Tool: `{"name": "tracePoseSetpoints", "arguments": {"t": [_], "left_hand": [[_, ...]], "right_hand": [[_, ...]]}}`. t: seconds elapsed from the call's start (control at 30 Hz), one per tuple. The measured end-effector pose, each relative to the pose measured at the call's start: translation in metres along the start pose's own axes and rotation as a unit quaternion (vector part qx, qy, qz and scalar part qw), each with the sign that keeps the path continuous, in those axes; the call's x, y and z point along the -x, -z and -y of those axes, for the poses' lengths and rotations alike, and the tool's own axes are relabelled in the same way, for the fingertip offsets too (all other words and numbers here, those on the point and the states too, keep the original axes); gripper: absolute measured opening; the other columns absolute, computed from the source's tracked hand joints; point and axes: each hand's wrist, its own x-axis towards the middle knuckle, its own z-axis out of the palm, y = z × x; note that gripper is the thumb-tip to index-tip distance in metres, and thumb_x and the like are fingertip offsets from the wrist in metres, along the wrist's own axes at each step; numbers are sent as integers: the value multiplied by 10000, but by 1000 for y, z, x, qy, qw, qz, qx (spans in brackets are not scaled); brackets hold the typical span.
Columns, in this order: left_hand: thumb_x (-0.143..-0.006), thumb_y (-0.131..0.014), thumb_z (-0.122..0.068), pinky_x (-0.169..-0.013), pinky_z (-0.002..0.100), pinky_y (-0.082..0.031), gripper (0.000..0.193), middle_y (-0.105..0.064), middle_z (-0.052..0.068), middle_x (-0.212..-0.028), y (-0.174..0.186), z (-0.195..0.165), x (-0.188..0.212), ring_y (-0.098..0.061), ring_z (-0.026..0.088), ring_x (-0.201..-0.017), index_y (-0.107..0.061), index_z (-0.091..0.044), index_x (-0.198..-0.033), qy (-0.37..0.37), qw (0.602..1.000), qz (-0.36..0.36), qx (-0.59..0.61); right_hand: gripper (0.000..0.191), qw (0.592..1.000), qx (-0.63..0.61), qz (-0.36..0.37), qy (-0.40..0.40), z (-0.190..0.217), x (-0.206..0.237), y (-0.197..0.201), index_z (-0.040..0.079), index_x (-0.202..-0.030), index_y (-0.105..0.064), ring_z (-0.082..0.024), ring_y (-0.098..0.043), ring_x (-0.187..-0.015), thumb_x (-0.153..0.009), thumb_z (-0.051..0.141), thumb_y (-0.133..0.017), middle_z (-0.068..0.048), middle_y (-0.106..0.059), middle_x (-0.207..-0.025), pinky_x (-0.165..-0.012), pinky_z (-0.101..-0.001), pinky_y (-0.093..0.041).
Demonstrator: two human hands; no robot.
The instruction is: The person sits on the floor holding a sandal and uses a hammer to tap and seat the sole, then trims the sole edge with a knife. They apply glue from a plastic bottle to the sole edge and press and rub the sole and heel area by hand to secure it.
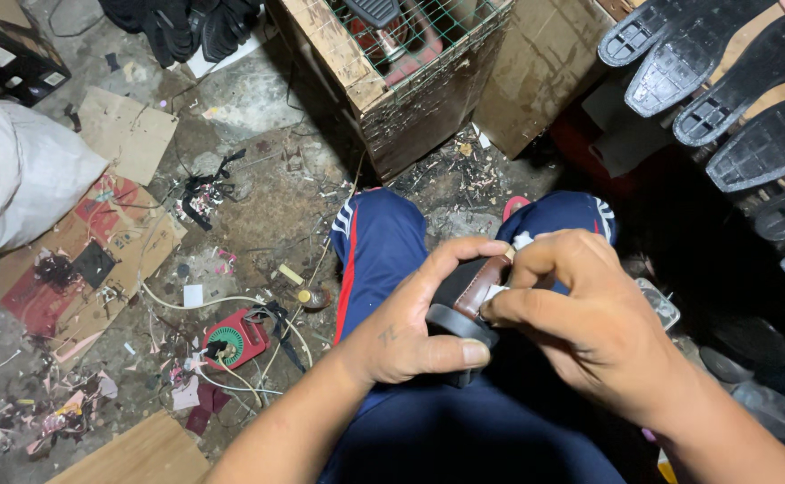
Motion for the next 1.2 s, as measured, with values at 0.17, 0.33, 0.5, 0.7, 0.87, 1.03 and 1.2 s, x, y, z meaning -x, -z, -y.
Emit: {"name": "tracePoseSetpoints", "arguments": {"t": [0.17, 0.33, 0.5, 0.7, 0.87, 1.03, 1.2], "left_hand": [[-847, -797, -266, -1244, 362, -386, 860, -509, 96, -1478, 0, 3, 1, -500, 214, -1424, -394, -75, -1583, 0, 1000, -4, -7], [-843, -852, -269, -1257, 357, -375, 861, -496, 108, -1506, -3, 4, 5, -485, 215, -1392, -396, -86, -1550, -46, 995, -14, -86], [-728, -967, -318, -1184, 358, -425, 974, -488, 108, -1445, -13, 11, 8, -509, 238, -1342, -389, -114, -1485, -134, 958, -78, -240], [-715, -977, -333, -1160, 362, -443, 980, -477, 119, -1422, -17, 14, 9, -518, 254, -1312, -381, -115, -1462, -142, 950, -110, -255], [-704, -970, -344, -1190, 372, -448, 986, -475, 124, -1424, -16, 12, 8, -518, 257, -1319, -378, -105, -1455, -130, 948, -106, -269], [-711, -968, -354, -1196, 378, -449, 982, -481, 123, -1425, -17, 11, 9, -518, 260, -1330, -383, -102, -1458, -124, 947, -104, -278], [-711, -972, -364, -1203, 384, -439, 985, -463, 132, -1448, -20, 15, 7, -497, 277, -1365, -382, -105, -1456, -148, 940, -96, -294]], "right_hand": [[289, 997, 69, 7, 11, -4, -1, 5, 143, -941, -710, -253, -614, -917, -683, 31, -780, -30, -601, -948, -850, -384, -442], [186, 989, -86, -50, -108, -6, 17, -7, 66, -1016, -677, -163, -700, -878, -850, 2, -733, -44, -679, -1002, -768, -270, -552], [152, 969, -130, -87, -190, -2, 33, -22, 34, -1013, -712, -159, -693, -864, -866, 38, -749, -45, -733, -969, -764, -267, -555], [255, 975, -122, 4, -186, -3, 36, -8, 26, -1075, -764, -151, -686, -863, -834, 59, -691, -53, -735, -960, -737, -257, -541], [277, 951, -204, 17, -234, -10, 34, -2, 28, -1071, -750, -162, -721, -828, -795, 57, -745, -67, -719, -938, -729, -268, -550], [232, 982, -112, -5, -149, 1, 33, -6, 38, -1052, -736, -138, -718, -852, -822, 32, -712, -65, -717, -987, -719, -248, -552], [203, 996, -40, 39, -74, 9, 24, 7, 71, -994, -715, -174, -681, -761, -797, 73, -769, -41, -669, -891, -651, -281, -516]]}}
